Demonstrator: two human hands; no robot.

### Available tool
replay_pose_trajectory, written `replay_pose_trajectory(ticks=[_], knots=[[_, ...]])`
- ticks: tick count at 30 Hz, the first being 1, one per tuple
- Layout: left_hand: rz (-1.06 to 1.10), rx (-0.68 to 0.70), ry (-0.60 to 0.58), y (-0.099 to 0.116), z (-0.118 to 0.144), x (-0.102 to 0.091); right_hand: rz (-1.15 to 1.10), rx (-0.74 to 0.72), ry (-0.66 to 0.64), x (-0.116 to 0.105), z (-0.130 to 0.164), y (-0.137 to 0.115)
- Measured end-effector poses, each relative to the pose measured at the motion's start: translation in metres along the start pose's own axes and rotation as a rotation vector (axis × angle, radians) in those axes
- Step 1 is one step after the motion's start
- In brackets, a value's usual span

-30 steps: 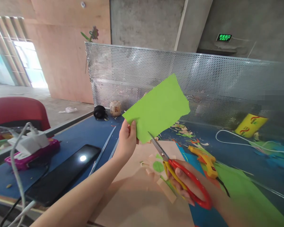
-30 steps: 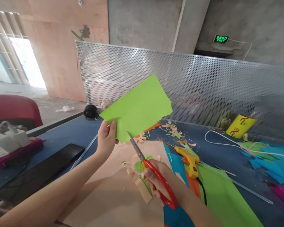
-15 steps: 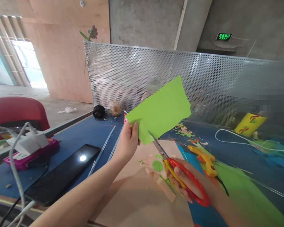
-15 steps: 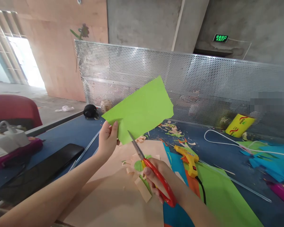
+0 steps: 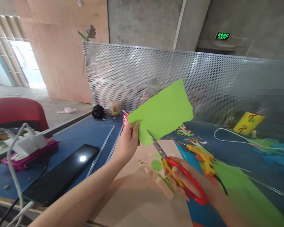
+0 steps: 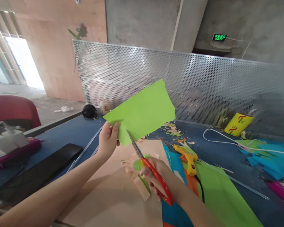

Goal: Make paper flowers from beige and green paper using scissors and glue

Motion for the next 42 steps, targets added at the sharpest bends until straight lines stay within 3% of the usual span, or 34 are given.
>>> replay_pose_trajectory(ticks=[6,19,27,42], knots=[[-0.007,-0.004,0.075,0.005,-0.004,-0.011,0.008,-0.054,-0.032,0.002,-0.002,0.002],[0.008,-0.008,-0.006,0.001,-0.001,0.0,0.017,0.017,0.015,0.002,0.001,-0.002],[-0.069,-0.001,-0.01,-0.001,0.002,-0.001,0.024,0.044,0.026,0.001,0.002,-0.002],[-0.022,-0.008,-0.007,0.0,0.0,-0.002,0.063,0.021,0.003,0.003,0.001,-0.005]])
Point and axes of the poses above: each hand's wrist, its own z-axis away from the middle knuckle, its own x-axis out of the palm, y = z × x, the point moved 10 cm from there along -z, towards the middle knuckle
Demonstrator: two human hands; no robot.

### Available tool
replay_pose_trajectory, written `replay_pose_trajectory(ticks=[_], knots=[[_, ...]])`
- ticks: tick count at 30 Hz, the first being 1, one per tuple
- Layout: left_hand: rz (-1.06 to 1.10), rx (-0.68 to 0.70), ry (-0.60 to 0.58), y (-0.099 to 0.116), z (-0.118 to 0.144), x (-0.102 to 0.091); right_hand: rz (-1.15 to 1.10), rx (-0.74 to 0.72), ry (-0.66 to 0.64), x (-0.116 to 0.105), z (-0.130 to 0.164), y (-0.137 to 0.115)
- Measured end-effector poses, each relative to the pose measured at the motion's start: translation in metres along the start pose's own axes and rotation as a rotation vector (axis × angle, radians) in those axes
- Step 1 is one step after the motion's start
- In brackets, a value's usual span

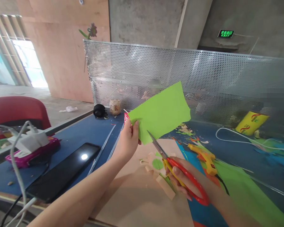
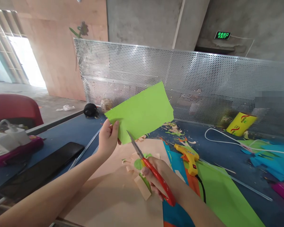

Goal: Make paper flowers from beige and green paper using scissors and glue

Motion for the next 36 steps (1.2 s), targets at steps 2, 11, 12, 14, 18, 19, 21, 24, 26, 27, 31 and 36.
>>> replay_pose_trajectory(ticks=[2,11,12,14,18,19,21,24,26,27,31,36], knots=[[0.004,0.0,-0.003,0.0005,0.0004,0.0004,-0.008,-0.003,0.0,0.0004,0.0,0.0002],[-0.001,-0.012,-0.011,-0.0011,0.0012,0.0024,0.032,0.0,0.027,-0.0015,-0.0002,0.0005],[-0.008,-0.011,-0.01,-0.0009,0.0013,0.0022,0.032,0.005,0.018,-0.001,-0.0005,0.001],[-0.022,-0.008,-0.008,0.0,0.0018,0.0018,0.029,0.016,0.023,-0.0018,-0.0006,0.0024],[-0.027,-0.007,-0.008,0.0002,0.0022,0.0018,0.023,0.012,0.058,-0.0048,0.0005,0.0025],[-0.024,-0.008,-0.008,-0.0004,0.002,0.0018,0.022,0.008,0.058,-0.0046,0.0007,0.0021],[-0.019,-0.011,-0.004,-0.0018,0.0015,0.0011,0.02,0.014,0.052,-0.0037,0.001,0.0023],[-0.017,-0.012,0.004,-0.0034,0.0008,0.0001,0.022,0.044,0.055,-0.0042,0.0009,0.0044],[-0.016,-0.013,0.003,-0.0037,0.0009,0.0004,0.013,0.051,0.049,-0.004,0.0004,0.0053],[-0.017,-0.013,0.0,-0.0034,0.0012,0.0009,0.006,0.048,0.043,-0.0034,0.0,0.0055],[-0.024,0.0,-0.02,0.0,0.0033,0.0049,0.006,0.034,0.034,-0.0029,-0.0013,0.0067],[-0.001,-0.002,-0.036,0.0024,0.005,0.0079,0.011,0.029,0.066,-0.0049,-0.0017,0.0067]])
Point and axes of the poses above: each hand's wrist, its own z-axis away from the middle knuckle, its own x-axis out of the palm, y = z × x, the point moved 10 cm from there along -z, towards the middle knuckle
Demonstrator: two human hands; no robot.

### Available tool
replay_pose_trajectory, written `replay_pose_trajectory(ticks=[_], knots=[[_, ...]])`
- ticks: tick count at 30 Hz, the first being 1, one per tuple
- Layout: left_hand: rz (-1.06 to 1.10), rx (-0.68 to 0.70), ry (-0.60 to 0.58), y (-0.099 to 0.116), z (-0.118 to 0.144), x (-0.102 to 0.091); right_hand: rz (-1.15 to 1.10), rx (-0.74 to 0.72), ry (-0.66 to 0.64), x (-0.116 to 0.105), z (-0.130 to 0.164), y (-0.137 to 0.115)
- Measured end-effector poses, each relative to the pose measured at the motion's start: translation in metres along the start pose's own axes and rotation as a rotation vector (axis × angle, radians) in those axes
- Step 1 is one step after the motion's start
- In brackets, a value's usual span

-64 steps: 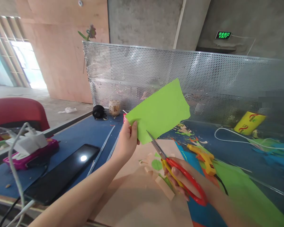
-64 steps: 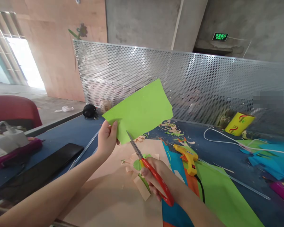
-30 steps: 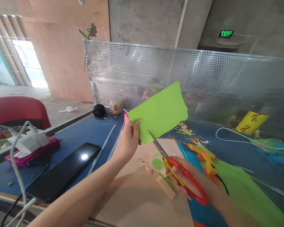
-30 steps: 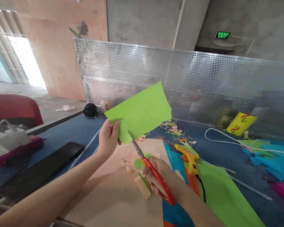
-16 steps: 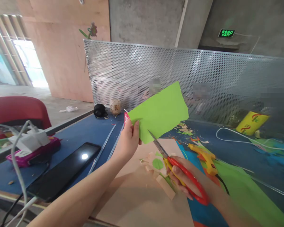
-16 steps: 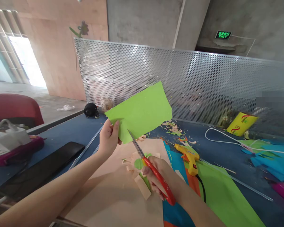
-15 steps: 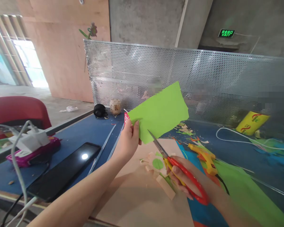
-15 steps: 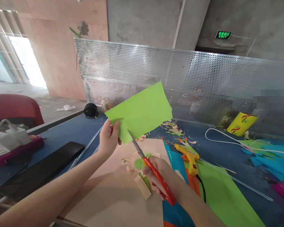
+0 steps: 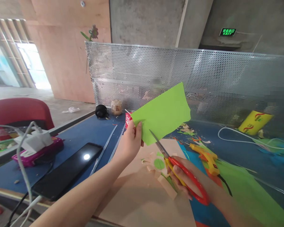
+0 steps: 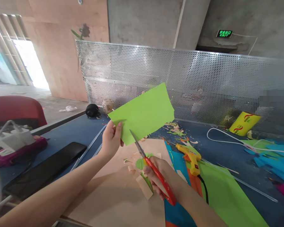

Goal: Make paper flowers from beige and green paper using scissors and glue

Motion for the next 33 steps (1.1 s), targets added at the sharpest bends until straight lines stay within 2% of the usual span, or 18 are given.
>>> replay_pose_trajectory(ticks=[6,12,19,30,33], knots=[[0.011,-0.001,-0.001,0.0008,0.0003,0.0,0.01,0.042,0.018,0.0016,0.0014,-0.0008],[0.01,-0.039,-0.014,-0.0036,0.0025,0.0034,0.033,0.029,0.028,0.0005,0.002,-0.0053],[0.032,-0.018,-0.044,0.0021,0.0027,0.0062,0.04,-0.019,0.023,0.0015,-0.0001,-0.0076],[0.009,-0.033,-0.048,-0.0006,0.0041,0.0068,0.023,0.005,0.037,0.0009,-0.0031,-0.0057],[-0.001,-0.038,-0.067,0.0006,0.0058,0.0086,0.018,-0.031,0.02,0.0014,-0.0027,-0.0075]])
Point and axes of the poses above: each hand's wrist, its own z-axis away from the middle knuckle, its own x-axis out of the palm, y = z × x, the point moved 10 cm from there along -z, towards the middle knuckle
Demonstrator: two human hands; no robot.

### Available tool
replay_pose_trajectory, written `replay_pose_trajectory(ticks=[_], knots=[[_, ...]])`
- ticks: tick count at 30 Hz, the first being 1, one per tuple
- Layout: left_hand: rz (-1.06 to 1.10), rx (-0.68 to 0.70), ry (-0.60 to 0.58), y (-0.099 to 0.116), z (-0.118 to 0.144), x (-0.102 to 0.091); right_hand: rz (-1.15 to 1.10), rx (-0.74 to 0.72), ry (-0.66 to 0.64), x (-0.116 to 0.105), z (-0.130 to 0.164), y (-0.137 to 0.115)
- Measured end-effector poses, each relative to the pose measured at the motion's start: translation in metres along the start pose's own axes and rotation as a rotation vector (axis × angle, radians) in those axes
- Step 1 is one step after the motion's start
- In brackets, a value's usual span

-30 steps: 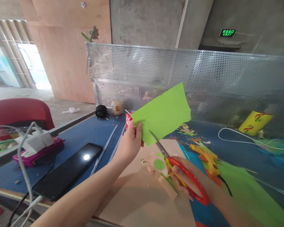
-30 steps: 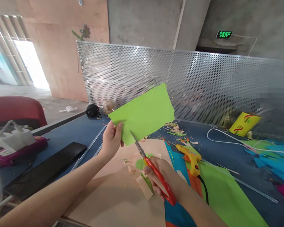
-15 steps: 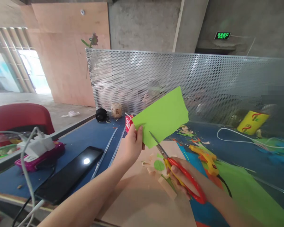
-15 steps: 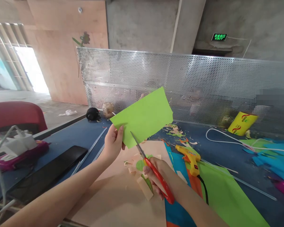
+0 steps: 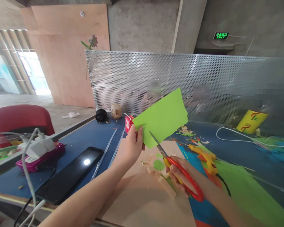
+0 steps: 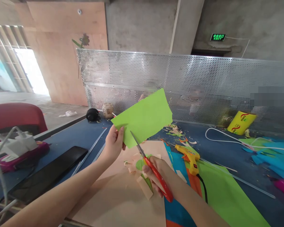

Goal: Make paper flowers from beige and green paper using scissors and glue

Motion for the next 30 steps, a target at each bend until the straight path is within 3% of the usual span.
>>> replay_pose_trajectory(ticks=[10,30], knots=[[-0.017,-0.01,-0.009,0.003,0.001,0.002,-0.009,0.077,0.037,-0.002,-0.003,0.007],[-0.034,-0.029,-0.071,0.008,0.007,0.011,0.005,0.032,0.082,-0.008,-0.006,0.01]])
Point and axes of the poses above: each hand's wrist, its own z-axis away from the middle knuckle, its own x-axis out of the palm, y = z × x, the point moved 10 cm from there along -z, towards the middle knuckle
